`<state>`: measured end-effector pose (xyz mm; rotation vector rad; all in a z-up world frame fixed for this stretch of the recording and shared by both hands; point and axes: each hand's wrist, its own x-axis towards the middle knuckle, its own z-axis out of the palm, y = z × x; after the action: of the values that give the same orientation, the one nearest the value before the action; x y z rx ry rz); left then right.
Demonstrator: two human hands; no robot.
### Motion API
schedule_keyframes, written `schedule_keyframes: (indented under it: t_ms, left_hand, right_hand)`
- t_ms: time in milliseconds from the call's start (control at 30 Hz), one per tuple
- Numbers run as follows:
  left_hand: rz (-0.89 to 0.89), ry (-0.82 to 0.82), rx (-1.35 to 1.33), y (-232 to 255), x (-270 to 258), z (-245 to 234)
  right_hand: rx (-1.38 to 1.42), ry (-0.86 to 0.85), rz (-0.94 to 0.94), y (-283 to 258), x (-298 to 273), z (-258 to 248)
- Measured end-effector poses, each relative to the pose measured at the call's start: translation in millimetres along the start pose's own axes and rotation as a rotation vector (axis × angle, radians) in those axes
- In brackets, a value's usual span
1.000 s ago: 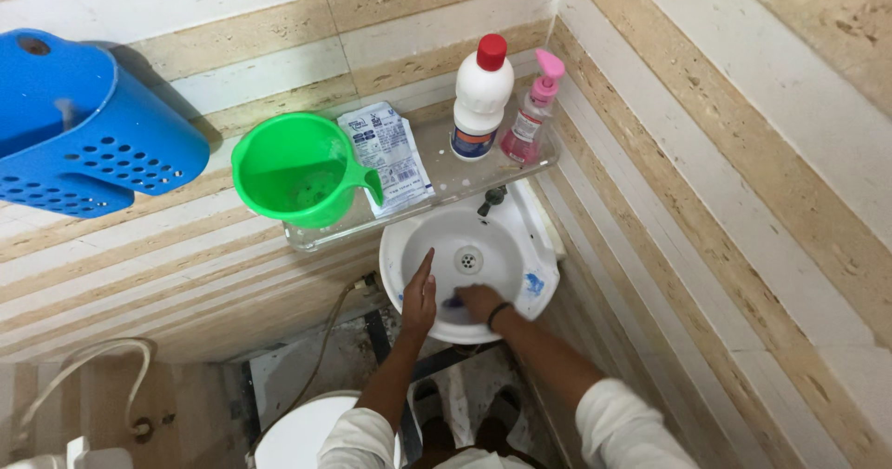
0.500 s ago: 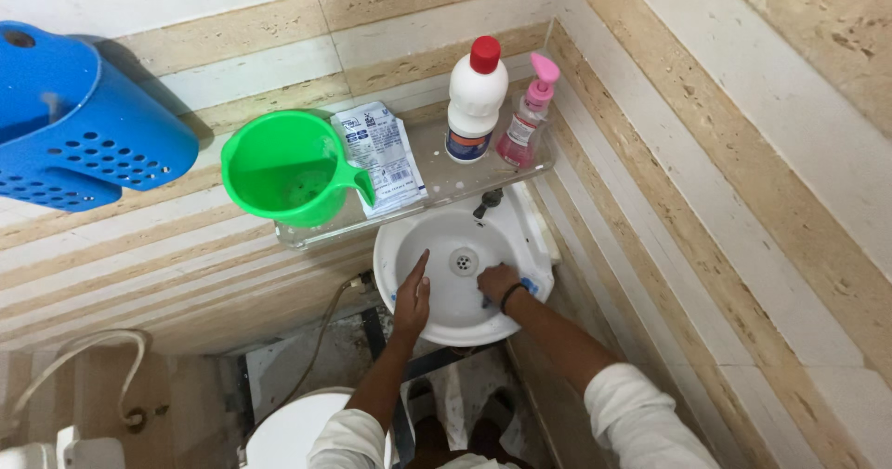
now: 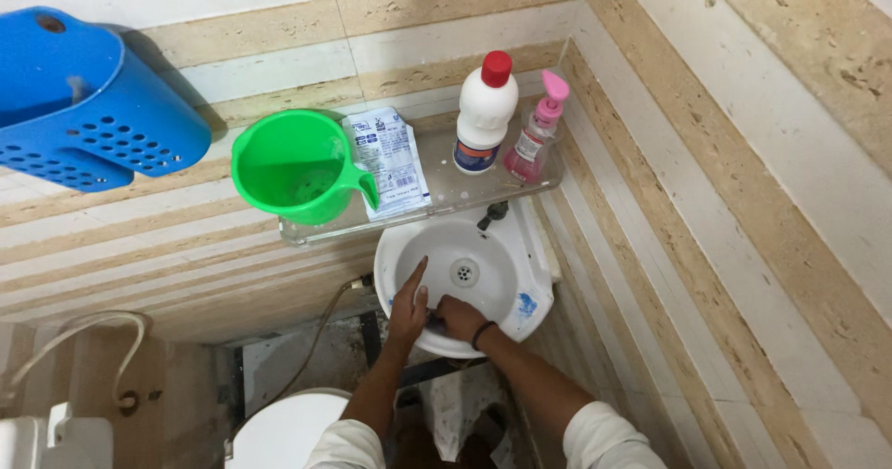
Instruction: The person pours detergent from a sachet into a bathroom sink and scrubs the basin with a sponge. The person repeatedly scrubs the sink surface and drain area with the sponge.
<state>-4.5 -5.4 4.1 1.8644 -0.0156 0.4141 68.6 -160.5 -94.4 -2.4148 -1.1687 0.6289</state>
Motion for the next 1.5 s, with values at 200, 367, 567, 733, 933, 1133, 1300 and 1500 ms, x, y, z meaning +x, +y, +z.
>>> schedule_keyframes:
  t_ms: [200, 367, 567, 733, 933, 1133, 1300, 1500]
  left_hand:
    - [-0.005, -0.017, -0.023, -2, 0, -1]
    - [-0.023, -0.031, -0.057, -3, 1, -3]
    - [-0.179, -0.08, -0.128, 3, 4, -11]
    - [-0.141, -0.091, -0.141, 2, 3, -13]
    - [0.015, -0.082, -0.13, -10, 1, -9]
    - [-0.021, -0.095, -0.114, -5, 2, -9]
    - [0.0, -0.09, -0.116, 0, 3, -10]
    - [-0.048, -0.094, -0.112, -1, 2, -9]
  right_hand:
    - [-0.363, -0.01, 0.218, 44, -13, -30]
    - [-0.402, 0.127, 0.384, 39, -6, -29]
    - [0.028, 0.119, 0.254, -30, 17, -4]
    - [0.057, 0.098, 0.283, -31, 12, -16]
    - [-0.081, 0.02, 0.471, 18, -14, -26]
    - [-0.046, -0.023, 0.482, 29, -17, -31]
    - [0.037, 0.042, 0.443, 23, -16, -35]
    - [0.263, -0.075, 0.467, 22, -19, -36]
